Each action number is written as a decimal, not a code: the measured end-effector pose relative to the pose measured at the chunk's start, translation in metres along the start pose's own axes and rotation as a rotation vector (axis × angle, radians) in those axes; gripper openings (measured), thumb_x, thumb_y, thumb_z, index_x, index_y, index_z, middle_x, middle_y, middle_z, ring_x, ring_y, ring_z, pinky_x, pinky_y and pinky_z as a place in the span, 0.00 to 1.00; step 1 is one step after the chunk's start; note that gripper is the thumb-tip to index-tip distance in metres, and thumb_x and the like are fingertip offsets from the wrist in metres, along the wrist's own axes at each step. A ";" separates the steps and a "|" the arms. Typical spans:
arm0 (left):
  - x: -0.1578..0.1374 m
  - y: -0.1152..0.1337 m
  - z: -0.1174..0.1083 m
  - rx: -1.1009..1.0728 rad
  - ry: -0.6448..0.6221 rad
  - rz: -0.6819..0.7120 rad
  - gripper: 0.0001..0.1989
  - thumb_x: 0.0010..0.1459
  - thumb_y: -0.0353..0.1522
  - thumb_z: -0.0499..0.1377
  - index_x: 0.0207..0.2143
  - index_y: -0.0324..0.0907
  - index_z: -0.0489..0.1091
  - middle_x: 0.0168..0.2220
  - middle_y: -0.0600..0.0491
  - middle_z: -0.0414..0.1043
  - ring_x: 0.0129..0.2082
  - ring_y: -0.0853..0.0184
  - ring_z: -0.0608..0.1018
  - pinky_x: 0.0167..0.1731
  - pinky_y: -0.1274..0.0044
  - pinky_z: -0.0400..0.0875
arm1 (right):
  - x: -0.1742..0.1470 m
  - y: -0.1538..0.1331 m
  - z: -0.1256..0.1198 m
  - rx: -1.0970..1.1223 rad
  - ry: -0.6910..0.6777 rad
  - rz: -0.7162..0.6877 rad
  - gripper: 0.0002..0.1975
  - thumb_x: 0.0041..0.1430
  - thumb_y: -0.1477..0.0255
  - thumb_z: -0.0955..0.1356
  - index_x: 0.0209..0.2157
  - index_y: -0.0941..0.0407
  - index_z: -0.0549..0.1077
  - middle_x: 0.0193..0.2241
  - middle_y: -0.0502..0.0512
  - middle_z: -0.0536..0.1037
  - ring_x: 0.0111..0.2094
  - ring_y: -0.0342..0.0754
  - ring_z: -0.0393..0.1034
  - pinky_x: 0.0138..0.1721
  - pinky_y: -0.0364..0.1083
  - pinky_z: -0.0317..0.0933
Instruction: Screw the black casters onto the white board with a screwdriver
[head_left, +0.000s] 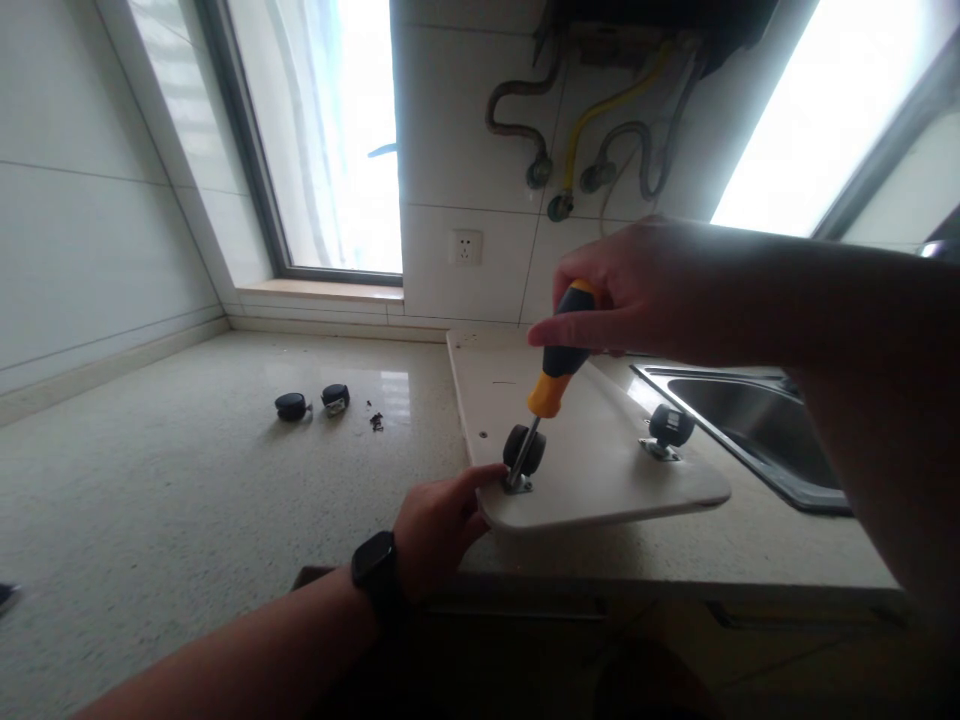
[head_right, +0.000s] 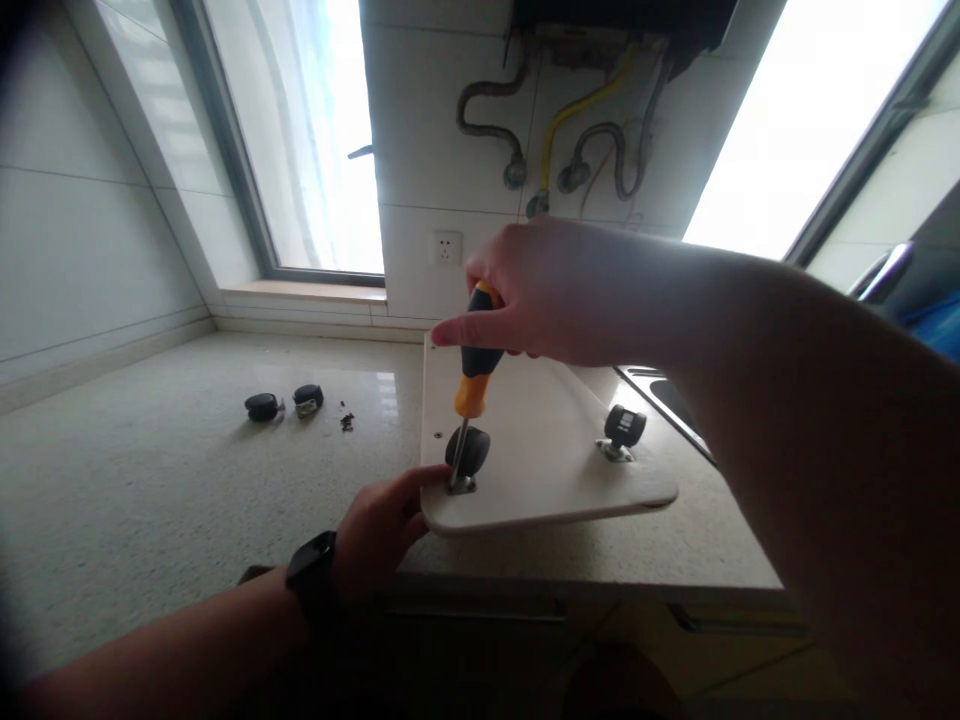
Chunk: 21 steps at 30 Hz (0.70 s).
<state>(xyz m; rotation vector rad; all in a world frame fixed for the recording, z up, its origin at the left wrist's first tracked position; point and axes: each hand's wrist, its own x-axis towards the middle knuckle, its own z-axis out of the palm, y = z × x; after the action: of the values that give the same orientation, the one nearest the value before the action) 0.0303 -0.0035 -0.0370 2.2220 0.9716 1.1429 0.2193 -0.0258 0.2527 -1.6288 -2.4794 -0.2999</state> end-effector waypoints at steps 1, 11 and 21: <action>0.000 0.000 0.000 -0.005 0.003 -0.002 0.23 0.63 0.28 0.65 0.59 0.52 0.71 0.41 0.53 0.84 0.36 0.64 0.85 0.36 0.72 0.80 | 0.001 0.000 0.002 -0.038 0.024 0.023 0.22 0.60 0.49 0.69 0.30 0.54 0.74 0.20 0.50 0.69 0.26 0.47 0.64 0.32 0.50 0.53; 0.001 0.000 0.000 0.007 0.013 0.004 0.23 0.62 0.29 0.66 0.59 0.50 0.72 0.37 0.52 0.84 0.31 0.65 0.84 0.34 0.73 0.80 | -0.007 0.004 -0.001 0.135 -0.007 -0.111 0.14 0.61 0.57 0.69 0.43 0.49 0.72 0.34 0.50 0.76 0.30 0.46 0.66 0.31 0.49 0.55; 0.001 0.001 -0.001 0.001 0.014 0.008 0.23 0.62 0.29 0.65 0.59 0.49 0.72 0.37 0.52 0.84 0.31 0.66 0.83 0.32 0.75 0.79 | -0.007 0.001 -0.001 0.342 -0.054 -0.114 0.15 0.62 0.63 0.65 0.50 0.44 0.71 0.47 0.51 0.79 0.36 0.49 0.70 0.35 0.51 0.62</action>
<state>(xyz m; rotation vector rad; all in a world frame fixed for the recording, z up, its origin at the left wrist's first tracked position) 0.0305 -0.0032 -0.0351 2.2234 0.9702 1.1634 0.2231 -0.0324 0.2524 -1.3775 -2.4954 0.1519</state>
